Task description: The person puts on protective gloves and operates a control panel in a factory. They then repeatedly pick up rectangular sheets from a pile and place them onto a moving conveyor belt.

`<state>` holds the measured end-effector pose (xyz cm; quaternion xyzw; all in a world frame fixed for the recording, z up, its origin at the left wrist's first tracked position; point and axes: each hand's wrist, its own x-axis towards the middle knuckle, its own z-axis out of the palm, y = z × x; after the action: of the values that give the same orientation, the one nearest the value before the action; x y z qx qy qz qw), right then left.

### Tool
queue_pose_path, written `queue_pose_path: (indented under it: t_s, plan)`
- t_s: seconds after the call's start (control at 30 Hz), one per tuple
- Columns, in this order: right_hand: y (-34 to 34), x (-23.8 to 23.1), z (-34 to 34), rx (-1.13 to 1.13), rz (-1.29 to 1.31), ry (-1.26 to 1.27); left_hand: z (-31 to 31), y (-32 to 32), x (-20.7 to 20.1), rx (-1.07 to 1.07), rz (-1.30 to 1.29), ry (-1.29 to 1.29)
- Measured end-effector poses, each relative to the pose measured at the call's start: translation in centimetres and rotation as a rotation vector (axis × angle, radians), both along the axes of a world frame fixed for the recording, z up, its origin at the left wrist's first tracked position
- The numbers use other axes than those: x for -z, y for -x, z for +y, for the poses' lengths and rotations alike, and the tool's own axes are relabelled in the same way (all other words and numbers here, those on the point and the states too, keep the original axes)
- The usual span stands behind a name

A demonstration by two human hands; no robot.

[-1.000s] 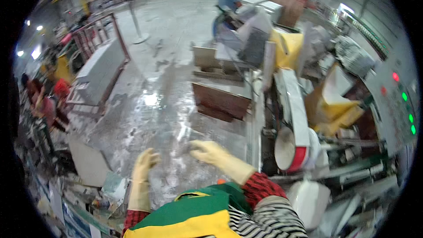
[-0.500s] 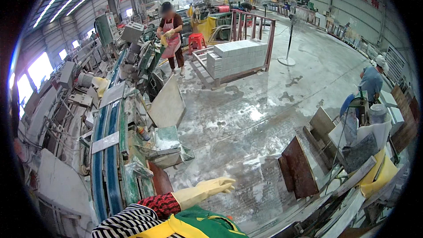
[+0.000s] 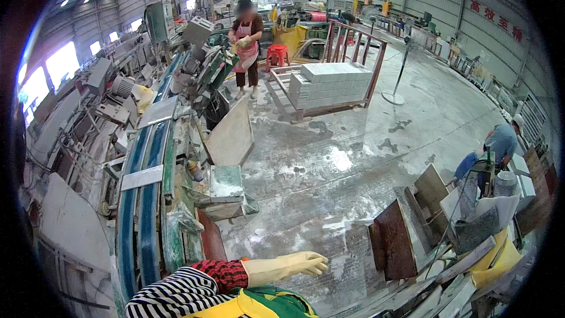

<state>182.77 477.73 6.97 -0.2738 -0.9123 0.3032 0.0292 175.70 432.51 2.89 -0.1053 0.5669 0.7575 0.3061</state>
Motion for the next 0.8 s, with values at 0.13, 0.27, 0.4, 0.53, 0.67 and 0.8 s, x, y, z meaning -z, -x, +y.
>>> queue_pose_path:
  t_s: [0.13, 0.27, 0.4, 0.53, 0.67, 0.8]
  plan:
    - [5.6, 1.8, -12.7, -0.112, 0.060, 0.797, 2.0, 0.9, -3.8, 0.041, 0.027, -0.164]
    - [8.4, -0.2, -27.5, -0.426, 0.042, 1.277, 1.1, 1.5, -7.3, -0.206, 0.108, -0.150]
    - [8.8, -4.0, -37.1, -0.891, 0.144, 0.716, -7.2, 1.1, -6.6, -0.738, 0.035, -0.086]
    - [10.4, -6.4, -43.8, -1.199, 0.126, 0.787, -17.4, -2.0, -5.7, -0.899, -0.030, -0.127]
    - [11.3, -7.9, -51.2, -1.306, -0.001, 0.870, -23.3, -5.8, -7.7, -0.974, 0.051, -0.317]
    - [12.1, -9.7, -59.3, -1.411, 0.030, 0.769, -27.7, -8.4, -9.7, -1.049, 0.068, -0.382]
